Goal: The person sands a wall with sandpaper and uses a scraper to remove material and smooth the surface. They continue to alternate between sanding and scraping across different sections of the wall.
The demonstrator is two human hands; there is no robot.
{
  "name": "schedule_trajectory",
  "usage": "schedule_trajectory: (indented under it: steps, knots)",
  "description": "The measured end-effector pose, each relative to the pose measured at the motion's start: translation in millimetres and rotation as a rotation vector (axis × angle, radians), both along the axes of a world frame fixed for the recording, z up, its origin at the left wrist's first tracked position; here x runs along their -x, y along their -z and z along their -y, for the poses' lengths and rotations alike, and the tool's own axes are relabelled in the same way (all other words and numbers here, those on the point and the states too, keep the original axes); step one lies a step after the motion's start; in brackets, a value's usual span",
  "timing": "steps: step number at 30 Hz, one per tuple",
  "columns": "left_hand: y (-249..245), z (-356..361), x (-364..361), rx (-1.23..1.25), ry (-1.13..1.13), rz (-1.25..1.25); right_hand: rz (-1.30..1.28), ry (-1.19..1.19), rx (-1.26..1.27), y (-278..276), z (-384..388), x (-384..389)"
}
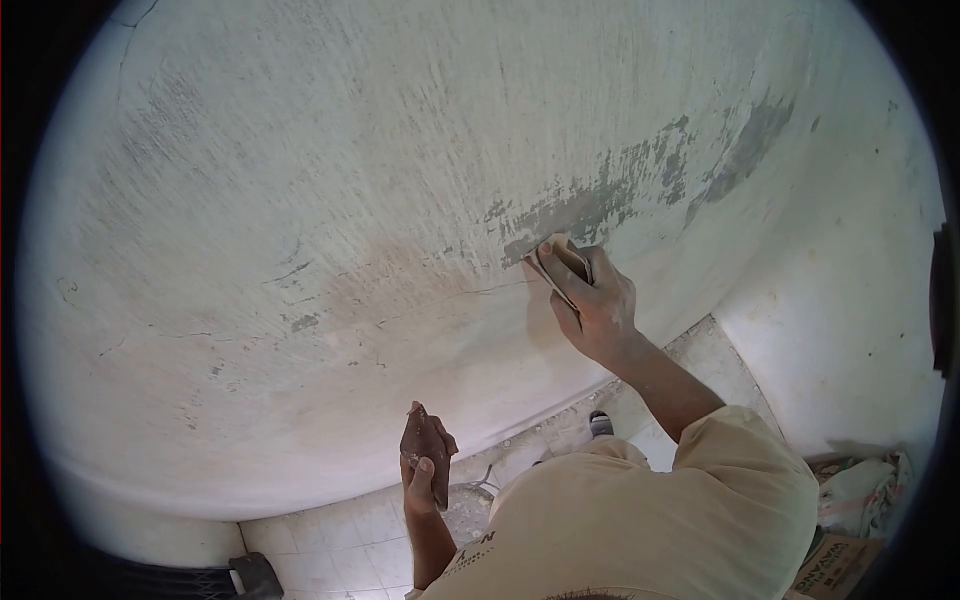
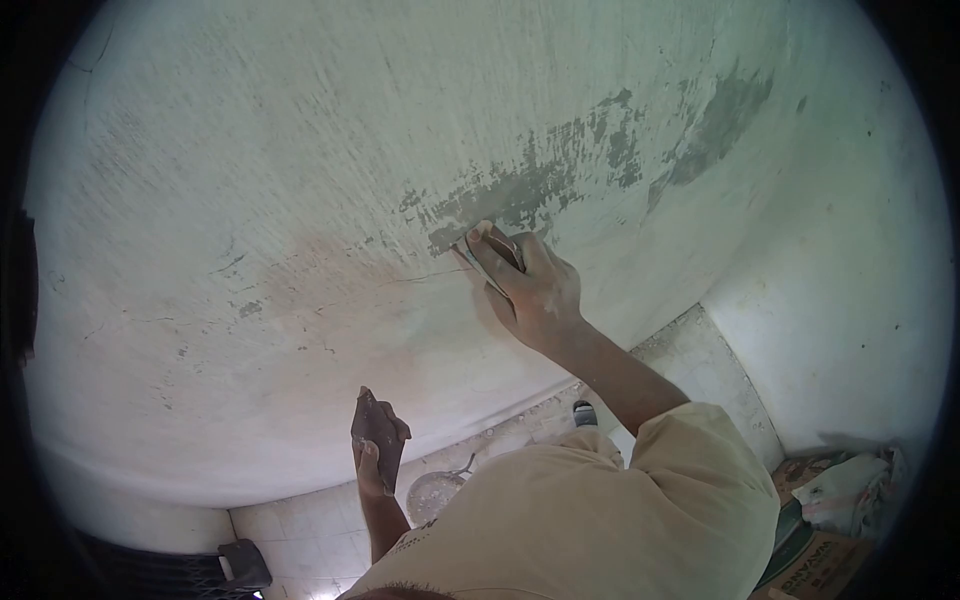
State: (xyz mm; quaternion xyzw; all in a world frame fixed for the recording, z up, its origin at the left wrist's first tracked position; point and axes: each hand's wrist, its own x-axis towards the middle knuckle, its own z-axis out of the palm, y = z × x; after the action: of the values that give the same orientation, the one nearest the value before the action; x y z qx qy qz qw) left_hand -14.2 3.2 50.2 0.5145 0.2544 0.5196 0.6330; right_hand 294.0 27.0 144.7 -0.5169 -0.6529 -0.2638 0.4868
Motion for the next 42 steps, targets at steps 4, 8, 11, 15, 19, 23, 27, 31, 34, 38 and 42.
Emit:
schedule_trajectory:
  steps: [4, 8, 11, 15, 19, 23, 27, 31, 34, 38, 42]
  knots:
    - [5.3, -1.4, -2.5, -0.004, -0.003, -0.007, -0.023, 0.003, 0.008, -15.0, -2.2, 9.4]
    - [-1.2, 2.3, -8.4, -0.009, 0.004, -0.007, 0.007, 0.016, -0.014, 4.7, -3.1, -3.2]
    - [2.1, 5.3, -11.4, 0.029, 0.008, 0.012, 0.017, 0.001, -0.007, -14.8, -3.8, 5.0]
    - [7.1, 10.1, -14.2, 0.030, 0.040, 0.004, 0.030, 0.031, 0.052, -21.5, -0.4, 8.9]
    - [9.0, 16.3, -17.5, 0.061, 0.034, 0.052, 0.040, 0.023, 0.097, -11.9, 3.8, 0.1]
    - [10.3, 19.2, -20.6, 0.074, 0.051, 0.034, 0.028, -0.001, 0.107, -30.1, 7.5, 11.0]
    - [-6.6, 22.3, -20.1, 0.017, 0.043, 0.107, 0.066, 0.040, 0.106, -7.1, 9.7, -9.1]
    - [-1.1, 25.2, -22.9, 0.016, 0.081, 0.131, 0.028, 0.018, 0.027, -28.3, 2.2, 8.2]
    - [1.4, 27.2, -28.6, 0.023, 0.069, 0.111, -0.027, 0.005, 0.161, -31.4, 10.6, 9.8]
    - [4.2, 28.3, -38.4, -0.018, 0.060, 0.144, -0.051, -0.091, 0.038, -7.4, 29.6, -28.7]
    - [5.9, 39.9, -50.8, 0.054, -0.110, 0.099, -0.117, -0.046, -0.067, 5.0, 49.3, -72.1]
